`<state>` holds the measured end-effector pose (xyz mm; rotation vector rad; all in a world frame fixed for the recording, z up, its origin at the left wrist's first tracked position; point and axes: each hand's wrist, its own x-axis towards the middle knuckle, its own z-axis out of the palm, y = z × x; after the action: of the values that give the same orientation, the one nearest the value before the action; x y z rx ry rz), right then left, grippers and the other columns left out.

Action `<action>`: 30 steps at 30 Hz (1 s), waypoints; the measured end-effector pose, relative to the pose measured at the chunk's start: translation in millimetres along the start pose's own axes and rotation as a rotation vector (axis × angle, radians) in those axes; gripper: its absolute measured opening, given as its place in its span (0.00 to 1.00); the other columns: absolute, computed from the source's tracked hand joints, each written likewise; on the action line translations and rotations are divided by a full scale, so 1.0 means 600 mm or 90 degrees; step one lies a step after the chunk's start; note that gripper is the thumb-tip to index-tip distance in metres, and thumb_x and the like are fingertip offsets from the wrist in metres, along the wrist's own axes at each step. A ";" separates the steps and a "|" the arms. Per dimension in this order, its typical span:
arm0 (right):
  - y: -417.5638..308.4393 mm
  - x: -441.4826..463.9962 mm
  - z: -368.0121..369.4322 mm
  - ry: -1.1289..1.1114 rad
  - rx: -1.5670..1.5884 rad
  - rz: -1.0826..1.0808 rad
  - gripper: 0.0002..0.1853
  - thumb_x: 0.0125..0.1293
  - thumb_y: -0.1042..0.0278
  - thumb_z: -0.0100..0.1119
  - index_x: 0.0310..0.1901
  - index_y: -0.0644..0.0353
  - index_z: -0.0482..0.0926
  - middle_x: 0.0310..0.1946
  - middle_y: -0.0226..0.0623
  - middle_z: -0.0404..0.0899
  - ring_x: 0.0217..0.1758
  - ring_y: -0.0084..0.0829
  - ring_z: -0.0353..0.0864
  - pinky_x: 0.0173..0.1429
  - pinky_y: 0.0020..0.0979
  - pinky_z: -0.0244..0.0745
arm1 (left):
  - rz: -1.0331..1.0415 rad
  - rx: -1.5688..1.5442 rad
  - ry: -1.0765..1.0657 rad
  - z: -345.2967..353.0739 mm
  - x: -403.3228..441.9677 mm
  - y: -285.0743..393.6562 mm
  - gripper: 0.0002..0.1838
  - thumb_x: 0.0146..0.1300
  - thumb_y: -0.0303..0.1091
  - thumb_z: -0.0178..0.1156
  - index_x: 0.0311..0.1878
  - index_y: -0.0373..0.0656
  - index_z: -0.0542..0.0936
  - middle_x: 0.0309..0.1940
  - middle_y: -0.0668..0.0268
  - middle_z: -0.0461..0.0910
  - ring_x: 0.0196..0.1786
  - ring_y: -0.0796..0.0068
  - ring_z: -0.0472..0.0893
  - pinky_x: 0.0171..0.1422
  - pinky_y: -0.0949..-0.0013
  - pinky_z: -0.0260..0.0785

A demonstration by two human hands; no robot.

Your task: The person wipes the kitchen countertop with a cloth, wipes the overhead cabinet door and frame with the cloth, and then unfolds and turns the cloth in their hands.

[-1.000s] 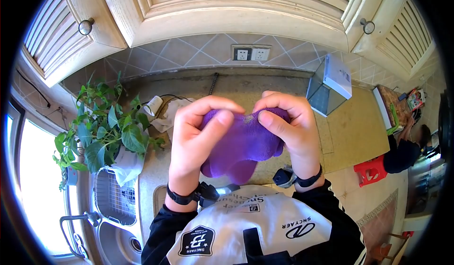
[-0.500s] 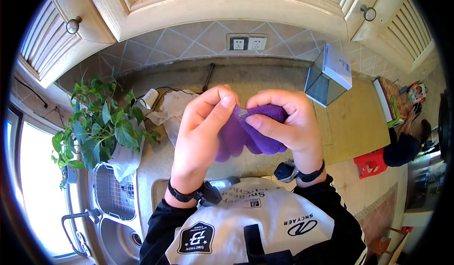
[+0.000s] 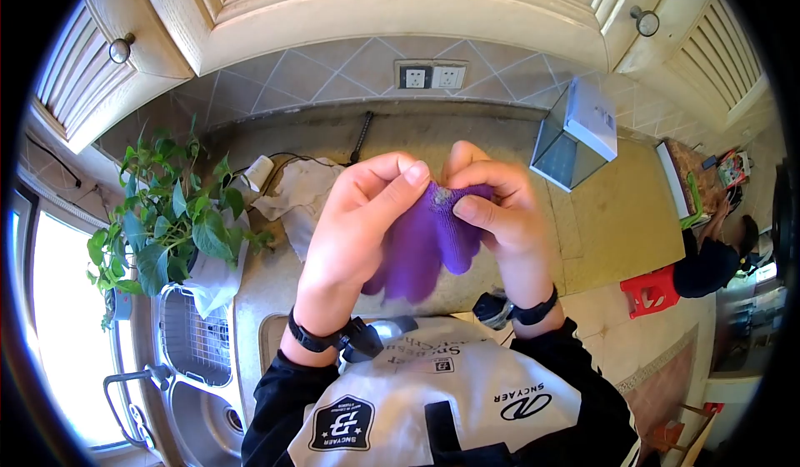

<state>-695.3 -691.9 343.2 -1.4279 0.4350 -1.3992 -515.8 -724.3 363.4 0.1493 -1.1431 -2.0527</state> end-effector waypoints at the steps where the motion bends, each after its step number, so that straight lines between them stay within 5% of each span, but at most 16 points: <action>1: 0.007 -0.001 -0.004 -0.001 -0.005 -0.003 0.08 0.56 0.75 0.64 0.38 0.65 0.79 0.43 0.37 0.75 0.48 0.24 0.74 0.53 0.23 0.66 | 0.048 0.106 0.078 0.012 0.007 -0.005 0.06 0.68 0.31 0.50 0.42 0.38 0.74 0.34 0.70 0.76 0.34 0.87 0.73 0.39 0.83 0.65; 5: 0.028 -0.004 0.003 0.056 0.054 -0.101 0.08 0.58 0.74 0.62 0.40 0.63 0.80 0.56 0.42 0.67 0.59 0.34 0.67 0.63 0.33 0.60 | 0.173 0.336 0.204 0.040 0.037 -0.033 0.10 0.67 0.24 0.51 0.50 0.37 0.69 0.37 0.69 0.75 0.35 0.88 0.72 0.41 0.83 0.64; 7: 0.035 -0.009 0.009 0.122 0.180 -0.105 0.09 0.60 0.71 0.61 0.42 0.62 0.79 0.59 0.45 0.65 0.61 0.37 0.66 0.65 0.35 0.59 | 0.168 0.424 0.189 0.035 0.045 -0.046 0.16 0.62 0.19 0.53 0.54 0.37 0.67 0.40 0.64 0.74 0.42 0.79 0.73 0.48 0.76 0.64; 8: 0.039 -0.013 0.009 0.127 0.228 -0.095 0.11 0.61 0.70 0.60 0.45 0.62 0.78 0.61 0.48 0.64 0.64 0.40 0.65 0.66 0.37 0.59 | 0.273 0.627 0.254 0.035 0.053 -0.057 0.20 0.60 0.18 0.53 0.55 0.37 0.66 0.43 0.61 0.71 0.45 0.73 0.72 0.51 0.72 0.63; 10: 0.042 -0.030 0.022 0.219 0.321 -0.032 0.13 0.63 0.70 0.59 0.48 0.62 0.75 0.57 0.44 0.70 0.61 0.36 0.68 0.65 0.34 0.63 | 0.469 0.865 0.336 0.033 0.073 -0.079 0.29 0.51 0.15 0.55 0.59 0.39 0.66 0.49 0.54 0.65 0.51 0.57 0.65 0.57 0.61 0.57; 15: 0.054 -0.060 0.001 0.338 0.373 -0.017 0.15 0.64 0.69 0.58 0.52 0.62 0.73 0.54 0.39 0.73 0.56 0.29 0.72 0.61 0.30 0.66 | 0.570 0.997 0.320 0.035 0.108 -0.114 0.31 0.48 0.14 0.55 0.60 0.41 0.68 0.49 0.56 0.65 0.51 0.58 0.64 0.57 0.60 0.54; 18: 0.017 -0.054 -0.030 0.382 -0.075 -0.054 0.15 0.62 0.73 0.58 0.50 0.64 0.76 0.47 0.37 0.75 0.50 0.29 0.74 0.55 0.28 0.68 | 0.594 1.021 0.288 0.039 0.138 -0.107 0.25 0.54 0.13 0.48 0.58 0.36 0.68 0.50 0.54 0.63 0.52 0.59 0.64 0.55 0.65 0.59; 19: 0.001 -0.050 -0.051 0.388 -0.077 -0.055 0.15 0.62 0.73 0.58 0.50 0.64 0.76 0.47 0.37 0.75 0.50 0.29 0.74 0.55 0.28 0.68 | 0.575 1.045 0.229 0.042 0.145 -0.101 0.23 0.53 0.14 0.50 0.56 0.36 0.71 0.49 0.53 0.64 0.52 0.58 0.65 0.55 0.64 0.59; 21: -0.035 -0.043 -0.102 0.440 -0.581 -0.231 0.12 0.58 0.77 0.60 0.45 0.65 0.79 0.40 0.39 0.76 0.44 0.29 0.75 0.49 0.28 0.70 | 0.555 1.063 0.165 0.050 0.159 -0.088 0.22 0.53 0.15 0.51 0.53 0.36 0.73 0.49 0.53 0.65 0.51 0.58 0.66 0.55 0.62 0.59; 24: -0.108 0.000 -0.157 0.524 -0.772 -0.359 0.14 0.55 0.81 0.61 0.45 0.64 0.80 0.36 0.40 0.75 0.37 0.30 0.76 0.41 0.28 0.71 | 0.643 1.157 0.127 0.064 0.184 -0.066 0.22 0.49 0.27 0.58 0.51 0.43 0.79 0.53 0.58 0.71 0.55 0.61 0.69 0.61 0.56 0.57; 27: -0.142 0.047 -0.184 0.479 -1.020 -0.470 0.18 0.51 0.80 0.63 0.46 0.60 0.80 0.38 0.40 0.73 0.34 0.34 0.76 0.38 0.29 0.73 | 0.669 1.245 0.174 0.072 0.232 -0.068 0.23 0.50 0.28 0.57 0.54 0.45 0.78 0.56 0.60 0.70 0.60 0.61 0.67 0.65 0.54 0.54; 28: -0.144 0.059 -0.179 0.464 -1.081 -0.427 0.18 0.50 0.79 0.64 0.46 0.57 0.80 0.40 0.41 0.72 0.34 0.36 0.76 0.39 0.31 0.73 | 0.615 1.257 0.195 0.069 0.243 -0.072 0.25 0.52 0.32 0.58 0.57 0.47 0.76 0.61 0.63 0.68 0.66 0.60 0.62 0.71 0.52 0.47; 30: -0.133 0.068 -0.187 0.459 -1.067 -0.459 0.18 0.49 0.78 0.66 0.45 0.59 0.80 0.36 0.39 0.73 0.30 0.35 0.76 0.35 0.30 0.73 | 0.624 1.292 0.183 0.053 0.257 -0.078 0.28 0.52 0.31 0.58 0.60 0.43 0.72 0.64 0.59 0.64 0.68 0.57 0.58 0.72 0.51 0.43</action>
<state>-815.3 -740.2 405.3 -2.4215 2.0612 -2.2464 -663.9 -792.0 385.1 0.6155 -1.9995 0.4415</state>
